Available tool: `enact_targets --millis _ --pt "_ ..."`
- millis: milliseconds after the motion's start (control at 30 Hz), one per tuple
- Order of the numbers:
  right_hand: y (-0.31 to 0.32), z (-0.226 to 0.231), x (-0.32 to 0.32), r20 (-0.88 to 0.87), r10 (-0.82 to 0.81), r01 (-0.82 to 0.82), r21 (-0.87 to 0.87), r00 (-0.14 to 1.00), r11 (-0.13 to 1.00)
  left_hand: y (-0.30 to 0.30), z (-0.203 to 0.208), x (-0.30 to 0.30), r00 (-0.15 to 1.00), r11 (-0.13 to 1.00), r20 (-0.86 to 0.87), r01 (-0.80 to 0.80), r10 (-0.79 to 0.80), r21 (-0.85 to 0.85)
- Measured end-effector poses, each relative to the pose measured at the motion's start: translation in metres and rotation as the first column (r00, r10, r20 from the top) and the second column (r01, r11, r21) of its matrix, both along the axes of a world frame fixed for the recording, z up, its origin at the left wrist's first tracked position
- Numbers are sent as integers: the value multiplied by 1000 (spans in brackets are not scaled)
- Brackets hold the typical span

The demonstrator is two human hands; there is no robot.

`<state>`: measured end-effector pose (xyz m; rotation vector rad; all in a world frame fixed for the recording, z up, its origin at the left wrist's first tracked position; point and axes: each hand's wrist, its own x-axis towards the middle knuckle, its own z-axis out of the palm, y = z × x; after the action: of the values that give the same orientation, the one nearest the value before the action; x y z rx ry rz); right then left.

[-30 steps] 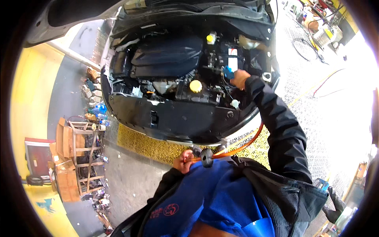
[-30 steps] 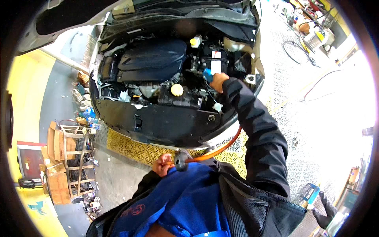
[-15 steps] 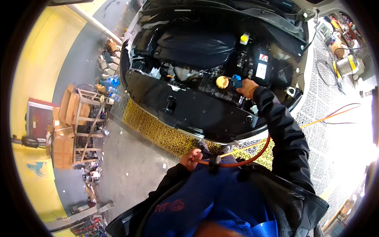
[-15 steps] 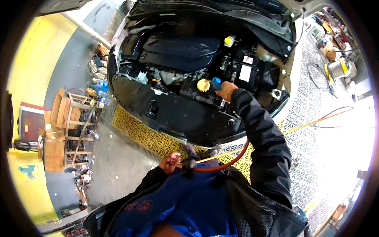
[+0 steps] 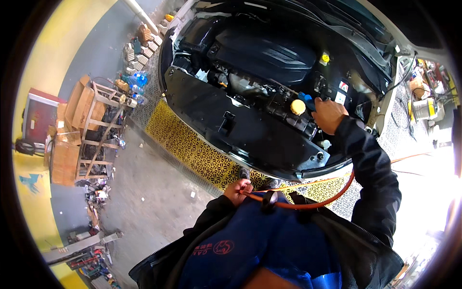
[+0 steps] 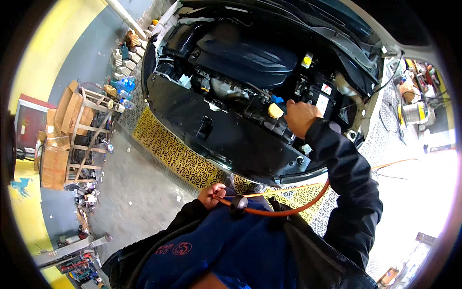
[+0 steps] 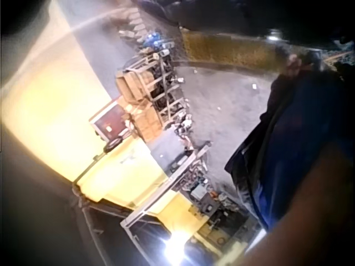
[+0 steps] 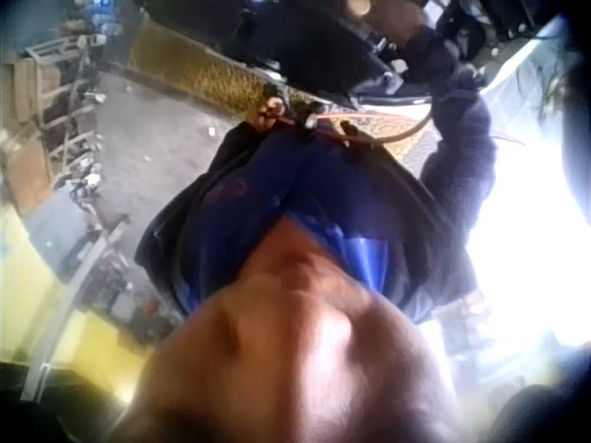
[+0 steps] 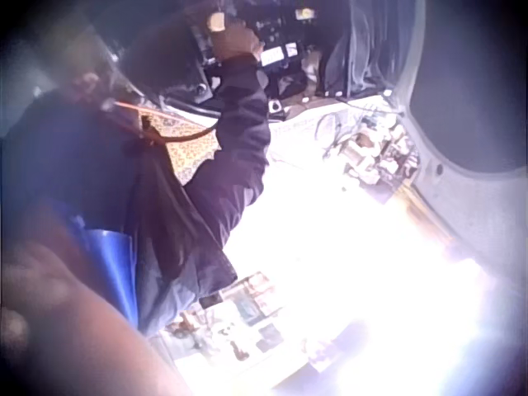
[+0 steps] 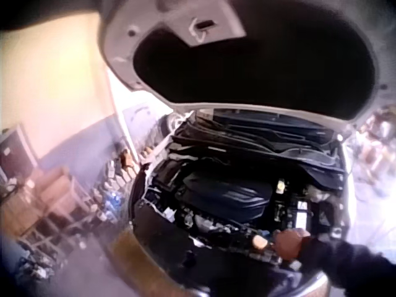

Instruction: The person sprays a cleaning solution onto the engine bay of a white car using a spray gun, then uses a blue air blower to dry the components. The person moves between the engine and the side of the car, handling the tools and hoses throughout the process.

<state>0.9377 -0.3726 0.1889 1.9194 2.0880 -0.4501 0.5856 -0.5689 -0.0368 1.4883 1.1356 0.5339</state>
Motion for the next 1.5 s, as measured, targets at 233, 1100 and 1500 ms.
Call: enact_targets --millis 233,1100,1500 --pt "59 -21 -78 -218 227 -226 27 949 974 21 -15 -37 991 993 134 17 -2 -114" --pt "264 -113 -291 187 160 -170 39 969 985 29 -67 -138 793 855 493 -66 358 -515" --pt "99 -79 -89 60 -210 209 25 976 978 77 -64 -71 884 950 403 298 -237 -96"
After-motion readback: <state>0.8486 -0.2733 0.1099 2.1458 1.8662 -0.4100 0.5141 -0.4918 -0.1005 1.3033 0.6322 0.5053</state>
